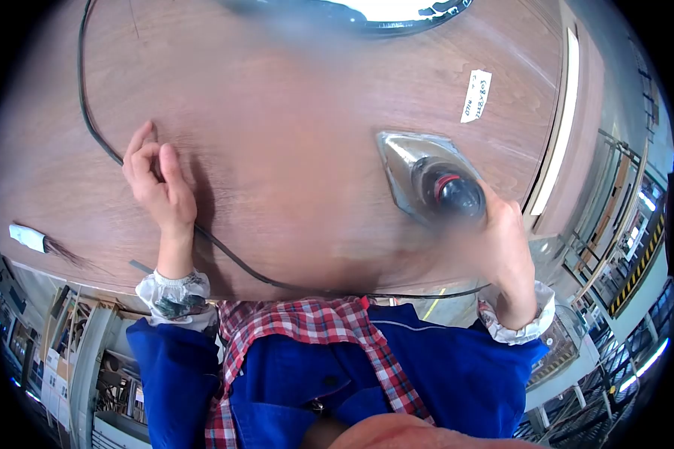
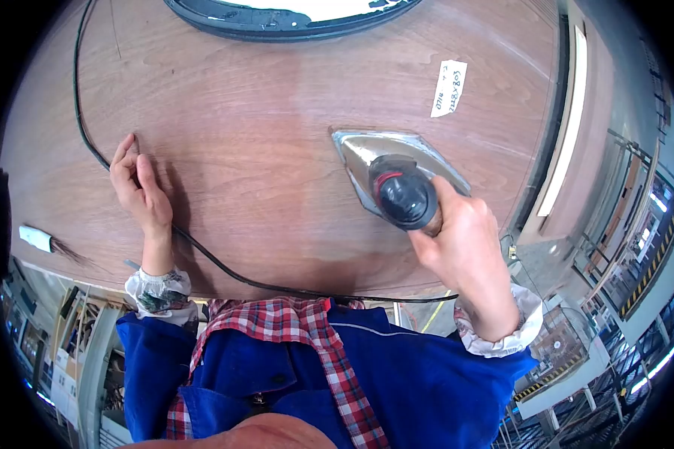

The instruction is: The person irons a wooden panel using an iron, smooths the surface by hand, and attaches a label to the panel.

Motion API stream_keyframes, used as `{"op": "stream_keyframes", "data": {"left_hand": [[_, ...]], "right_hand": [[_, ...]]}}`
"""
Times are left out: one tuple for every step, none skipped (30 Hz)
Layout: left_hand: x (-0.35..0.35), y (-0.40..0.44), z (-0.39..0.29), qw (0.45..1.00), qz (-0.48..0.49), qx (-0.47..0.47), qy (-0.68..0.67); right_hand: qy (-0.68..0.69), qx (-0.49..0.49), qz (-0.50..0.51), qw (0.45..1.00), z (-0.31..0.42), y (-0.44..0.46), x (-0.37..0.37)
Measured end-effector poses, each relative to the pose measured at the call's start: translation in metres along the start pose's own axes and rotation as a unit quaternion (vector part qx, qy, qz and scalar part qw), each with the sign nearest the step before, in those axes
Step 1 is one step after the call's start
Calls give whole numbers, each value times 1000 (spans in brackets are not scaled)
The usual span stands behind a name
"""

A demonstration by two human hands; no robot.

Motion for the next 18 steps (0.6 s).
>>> {"op": "stream_keyframes", "data": {"left_hand": [[2, -2, 3, 1000, -5, 4, -14], [4, -3, 7, 1000, -11, 7, -29], [6, -4, 11, 999, -17, 9, -41], [5, -8, 21, 994, -30, 45, -95], [5, -11, 24, 990, -47, 52, -119], [2, -11, 25, 986, -63, 57, -141], [4, -12, 26, 982, -80, 60, -160], [1, -12, 28, 981, -86, 63, -163], [-7, -12, 32, 976, -98, 82, -178], [-7, -14, 34, 972, -107, 87, -189], [-7, -15, 37, 968, -114, 94, -204], [-7, -16, 38, 967, -120, 86, -206], [-8, -17, 41, 966, -124, 92, -206], [-11, -21, 44, 959, -144, 99, -223], [-13, -22, 45, 951, -164, 105, -240], [-13, -21, 39, 960, -157, 84, -215], [-12, -18, 33, 968, -151, 63, -188], [-14, -18, 30, 964, -151, 70, -209]], "right_hand": [[6, -7, 0, 1000, 1, -1, 1], [13, -13, -2, 1000, 1, 0, 3], [21, -17, -4, 1000, 3, 2, 4], [14, -5, -12, 1000, 5, 6, 5], [7, 9, -19, 1000, 7, 12, 7], [2, 23, -26, 999, 11, 18, 8], [-9, 36, -22, 999, 18, 21, 7], [-20, 53, -15, 998, 27, 29, 7], [-30, 74, -8, 997, 36, 42, 6], [-30, 85, 10, 996, 48, 49, 3], [-48, 102, 18, 994, 61, 53, 0], [-67, 115, 25, 991, 70, 56, -2], [-87, 127, 31, 988, 79, 59, -4], [-93, 134, 30, 986, 85, 62, -7], [-97, 142, 29, 985, 91, 65, -9], [-101, 151, 29, 983, 99, 68, -12], [-107, 160, 29, 981, 109, 71, -14], [-113, 167, 28, 979, 117, 74, -15]]}}
Point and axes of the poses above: each hand's wrist, its own y-axis towards the middle knuckle, its own x-axis out of the back of the hand, z = x × y, the point moved 7 cm from there along y, towards the middle knuckle, and after that the axes turned 7 degrees about -y, right-handed, at the moved point
